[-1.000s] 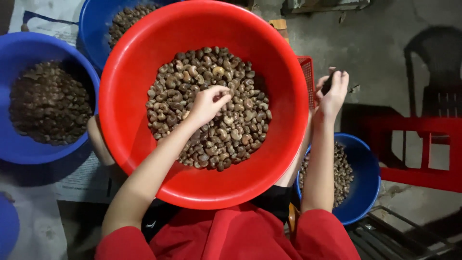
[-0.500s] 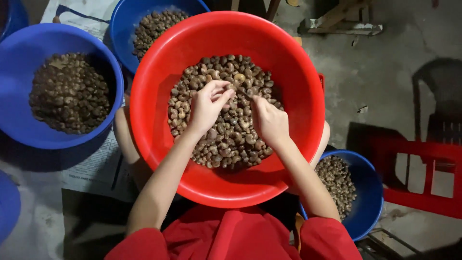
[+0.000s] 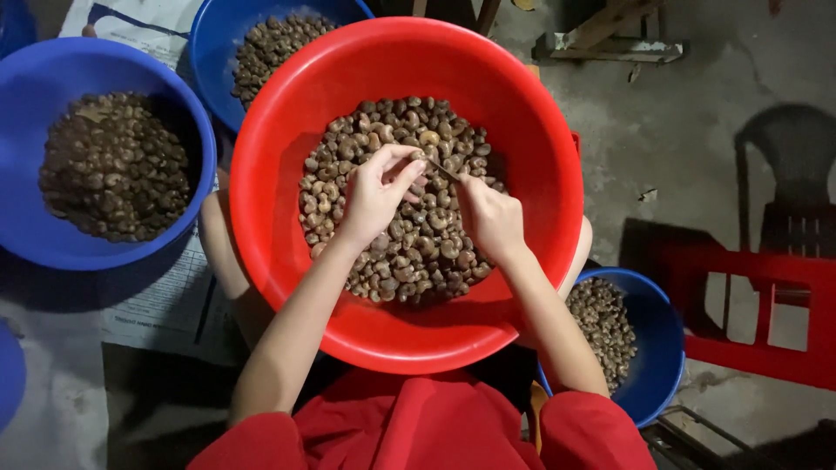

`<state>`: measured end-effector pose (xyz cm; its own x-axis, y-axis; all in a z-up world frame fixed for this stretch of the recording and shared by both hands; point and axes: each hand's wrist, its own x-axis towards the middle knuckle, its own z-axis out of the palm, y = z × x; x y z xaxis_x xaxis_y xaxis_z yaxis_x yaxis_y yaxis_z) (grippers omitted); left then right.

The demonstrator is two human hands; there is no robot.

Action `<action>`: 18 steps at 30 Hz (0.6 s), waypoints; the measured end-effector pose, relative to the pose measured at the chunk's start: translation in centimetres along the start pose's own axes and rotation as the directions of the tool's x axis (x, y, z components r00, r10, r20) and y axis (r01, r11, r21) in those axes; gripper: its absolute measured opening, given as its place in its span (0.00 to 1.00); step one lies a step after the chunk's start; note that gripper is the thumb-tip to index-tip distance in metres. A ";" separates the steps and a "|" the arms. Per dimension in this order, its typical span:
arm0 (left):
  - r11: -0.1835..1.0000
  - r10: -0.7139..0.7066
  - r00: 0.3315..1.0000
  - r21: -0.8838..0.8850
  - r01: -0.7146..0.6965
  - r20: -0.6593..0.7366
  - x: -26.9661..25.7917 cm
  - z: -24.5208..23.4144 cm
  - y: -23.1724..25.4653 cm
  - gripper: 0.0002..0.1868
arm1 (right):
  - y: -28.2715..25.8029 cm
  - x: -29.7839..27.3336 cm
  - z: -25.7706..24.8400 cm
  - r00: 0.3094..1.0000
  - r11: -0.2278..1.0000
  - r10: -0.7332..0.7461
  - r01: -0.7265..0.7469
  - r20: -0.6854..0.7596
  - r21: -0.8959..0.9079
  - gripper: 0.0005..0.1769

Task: Peeling the outer layer of nuts using a small knife over a large plastic bowl.

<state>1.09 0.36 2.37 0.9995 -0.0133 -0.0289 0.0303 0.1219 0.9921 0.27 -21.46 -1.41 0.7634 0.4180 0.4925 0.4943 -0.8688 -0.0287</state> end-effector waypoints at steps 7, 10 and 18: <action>1.000 -0.020 1.000 -0.015 0.019 -0.014 0.0 0.0 -0.1 0.11 | 0.2 0.7 -1.2 0.999 0.991 0.046 -0.046 0.004 0.127 0.11; 1.000 -0.005 1.000 0.010 0.005 0.016 -0.2 0.2 -0.1 0.09 | 0.6 0.9 -1.4 0.994 0.991 0.084 -0.091 0.068 0.103 0.08; 0.971 0.103 0.991 0.209 -0.118 0.082 -0.3 0.1 -0.2 0.09 | 0.7 1.7 -2.1 0.994 0.994 0.110 -0.110 -0.013 0.029 0.08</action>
